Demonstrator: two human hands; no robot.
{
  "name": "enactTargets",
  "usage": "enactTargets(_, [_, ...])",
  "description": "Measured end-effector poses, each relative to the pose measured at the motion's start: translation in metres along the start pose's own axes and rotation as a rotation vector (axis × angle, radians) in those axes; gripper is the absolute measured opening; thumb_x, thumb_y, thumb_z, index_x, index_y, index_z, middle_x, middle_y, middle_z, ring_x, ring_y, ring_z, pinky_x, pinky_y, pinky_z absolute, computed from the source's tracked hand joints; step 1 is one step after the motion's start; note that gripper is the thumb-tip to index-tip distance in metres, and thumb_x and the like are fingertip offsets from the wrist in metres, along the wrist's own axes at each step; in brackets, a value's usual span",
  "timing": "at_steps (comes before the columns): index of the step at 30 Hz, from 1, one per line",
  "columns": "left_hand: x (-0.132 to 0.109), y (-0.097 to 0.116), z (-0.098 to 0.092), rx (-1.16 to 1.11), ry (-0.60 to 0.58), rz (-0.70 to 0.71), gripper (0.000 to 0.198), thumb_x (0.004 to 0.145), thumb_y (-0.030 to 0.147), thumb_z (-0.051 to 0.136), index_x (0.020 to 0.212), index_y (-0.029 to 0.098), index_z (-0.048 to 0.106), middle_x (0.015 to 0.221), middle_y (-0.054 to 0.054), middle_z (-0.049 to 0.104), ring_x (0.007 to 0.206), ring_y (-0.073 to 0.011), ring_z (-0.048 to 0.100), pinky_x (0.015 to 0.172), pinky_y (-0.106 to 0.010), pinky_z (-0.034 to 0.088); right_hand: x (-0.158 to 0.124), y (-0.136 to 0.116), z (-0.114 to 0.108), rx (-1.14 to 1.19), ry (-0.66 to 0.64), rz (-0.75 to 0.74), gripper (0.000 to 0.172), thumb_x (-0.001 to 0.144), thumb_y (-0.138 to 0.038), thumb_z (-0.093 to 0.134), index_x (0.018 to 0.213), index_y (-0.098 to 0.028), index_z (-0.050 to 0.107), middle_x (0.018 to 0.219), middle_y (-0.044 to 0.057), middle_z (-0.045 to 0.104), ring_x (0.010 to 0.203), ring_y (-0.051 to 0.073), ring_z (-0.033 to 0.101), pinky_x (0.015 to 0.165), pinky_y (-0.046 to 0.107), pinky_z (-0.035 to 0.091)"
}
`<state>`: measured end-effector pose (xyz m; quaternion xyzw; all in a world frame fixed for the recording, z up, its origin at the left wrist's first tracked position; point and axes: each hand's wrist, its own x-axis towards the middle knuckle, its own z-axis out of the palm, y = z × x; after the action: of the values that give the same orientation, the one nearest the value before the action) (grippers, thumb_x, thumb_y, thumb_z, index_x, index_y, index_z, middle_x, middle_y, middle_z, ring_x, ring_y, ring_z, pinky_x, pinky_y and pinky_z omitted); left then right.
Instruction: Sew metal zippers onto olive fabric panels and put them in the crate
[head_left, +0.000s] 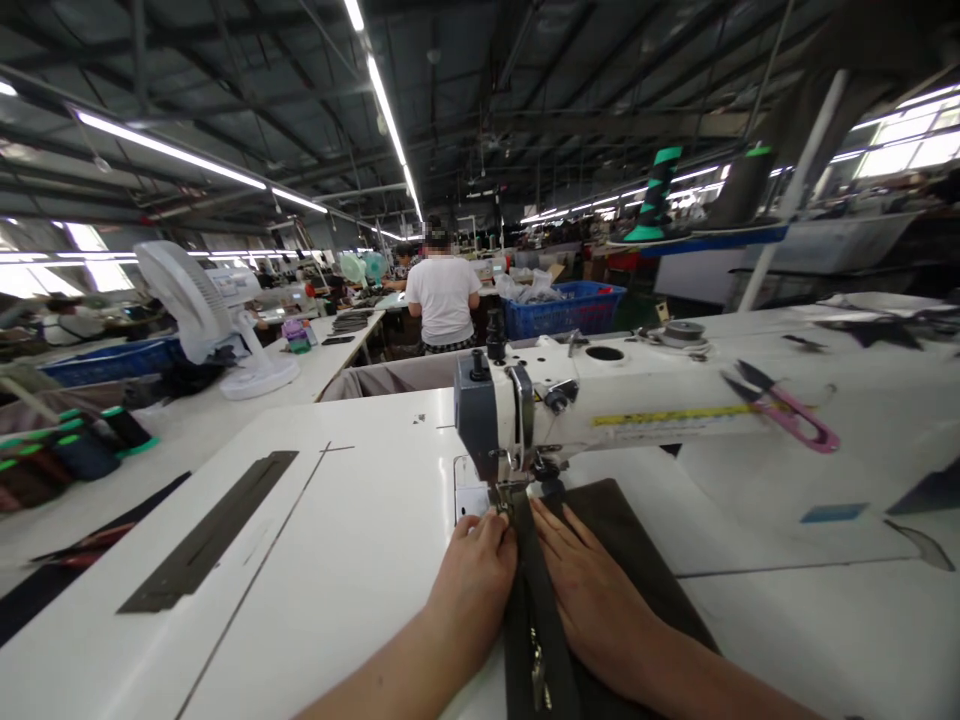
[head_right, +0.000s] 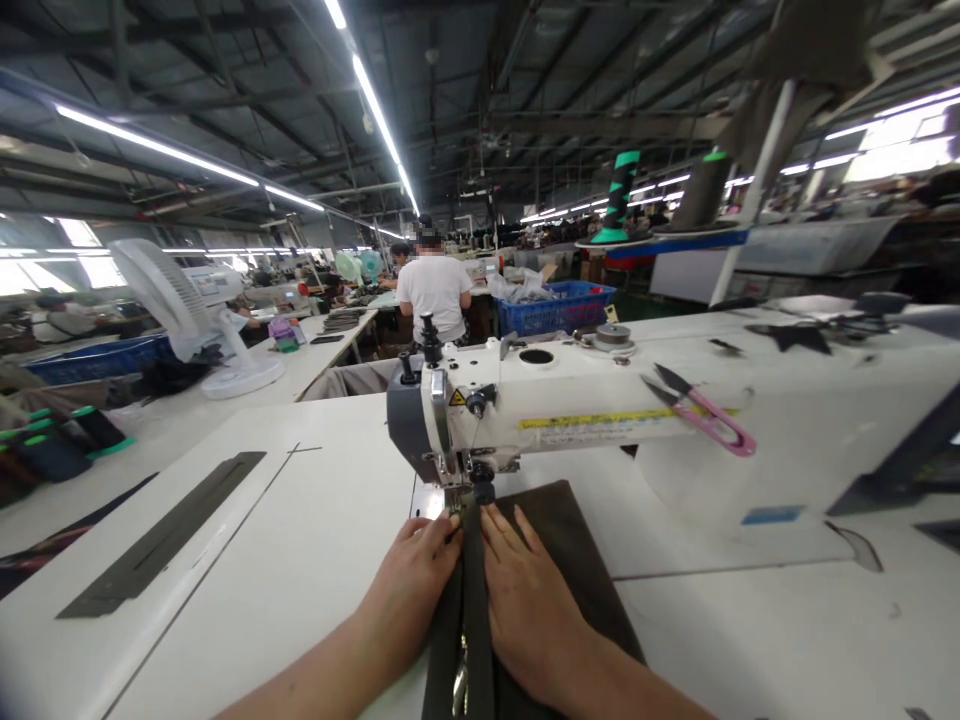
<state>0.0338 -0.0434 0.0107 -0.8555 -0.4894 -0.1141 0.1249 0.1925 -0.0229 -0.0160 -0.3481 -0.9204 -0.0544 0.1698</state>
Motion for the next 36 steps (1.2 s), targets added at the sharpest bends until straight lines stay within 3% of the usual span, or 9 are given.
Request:
enactTargets(13, [0.007,-0.014,0.004,-0.078,0.048,-0.06,0.02,0.081,0.002,0.049,0.093,0.013,0.061,0.091,-0.009,0.058,0.081,-0.0199,0.056,0.074,-0.034,0.052,0.018,0.014,0.007,0.114,0.042,0.024,0.046,0.086,-0.019,0.043,0.131,-0.011,0.042,0.133,0.015,0.044,0.126,0.024,0.035,0.104,0.047,0.029])
enactTargets(18, [-0.001,-0.012,-0.001,-0.107,0.032,-0.054,0.021,0.08,0.003,0.051,0.094,0.015,0.062,0.091,-0.007,0.061,0.079,-0.0195,0.058,0.074,-0.033,0.052,0.015,0.013,-0.014,0.227,0.02,0.003,0.043,0.084,-0.016,0.041,0.126,-0.009,0.047,0.126,0.017,0.05,0.122,0.024,0.04,0.104,0.046,0.029])
enactTargets(21, [-0.009,-0.009,-0.006,-0.176,0.027,-0.038,0.026,0.078,0.003,0.053,0.1,0.014,0.062,0.098,-0.008,0.062,0.084,-0.0205,0.059,0.078,-0.034,0.052,-0.007,-0.005,-0.025,0.281,0.115,-0.035,0.042,0.079,-0.021,0.05,0.12,-0.01,0.051,0.122,0.017,0.052,0.115,0.025,0.046,0.099,0.043,0.035])
enactTargets(23, [-0.012,-0.01,-0.008,-0.237,0.055,-0.03,0.03,0.076,0.003,0.053,0.103,0.014,0.061,0.103,-0.009,0.062,0.089,-0.021,0.059,0.08,-0.034,0.051,-0.023,-0.018,-0.023,0.251,0.239,-0.074,0.033,0.075,-0.024,0.058,0.106,-0.013,0.06,0.108,0.014,0.059,0.103,0.025,0.053,0.093,0.04,0.041])
enactTargets(26, [-0.012,-0.015,-0.011,-0.334,0.105,-0.023,0.028,0.077,0.003,0.049,0.099,0.015,0.063,0.099,-0.007,0.064,0.089,-0.0184,0.061,0.08,-0.031,0.052,-0.037,-0.032,-0.012,0.09,0.445,-0.184,0.015,0.078,-0.014,0.055,0.09,-0.014,0.064,0.089,0.01,0.064,0.088,0.022,0.057,0.086,0.037,0.046])
enactTargets(28, [-0.012,-0.017,-0.012,-0.365,0.119,-0.017,0.027,0.079,0.004,0.046,0.096,0.016,0.064,0.095,-0.006,0.066,0.086,-0.0161,0.062,0.079,-0.028,0.052,-0.039,-0.036,-0.006,-0.001,0.498,-0.231,0.021,0.08,-0.005,0.046,0.09,-0.012,0.063,0.088,0.012,0.065,0.089,0.021,0.057,0.084,0.035,0.046])
enactTargets(34, [-0.024,-0.004,-0.009,-0.237,0.175,0.056,0.024,0.076,0.004,0.052,0.096,0.013,0.063,0.099,-0.009,0.066,0.091,-0.0217,0.061,0.082,-0.037,0.051,-0.036,-0.034,-0.018,0.043,0.325,-0.3,0.028,0.082,-0.003,0.037,0.087,-0.007,0.064,0.084,0.014,0.065,0.081,0.021,0.059,0.079,0.033,0.051])
enactTargets(36, [-0.026,0.001,-0.009,-0.175,0.181,0.082,0.023,0.076,0.005,0.052,0.095,0.012,0.061,0.099,-0.01,0.065,0.093,-0.0213,0.061,0.085,-0.037,0.05,-0.036,-0.032,-0.022,0.073,0.334,-0.303,0.03,0.084,-0.004,0.035,0.088,-0.006,0.064,0.083,0.013,0.065,0.08,0.021,0.059,0.077,0.033,0.051])
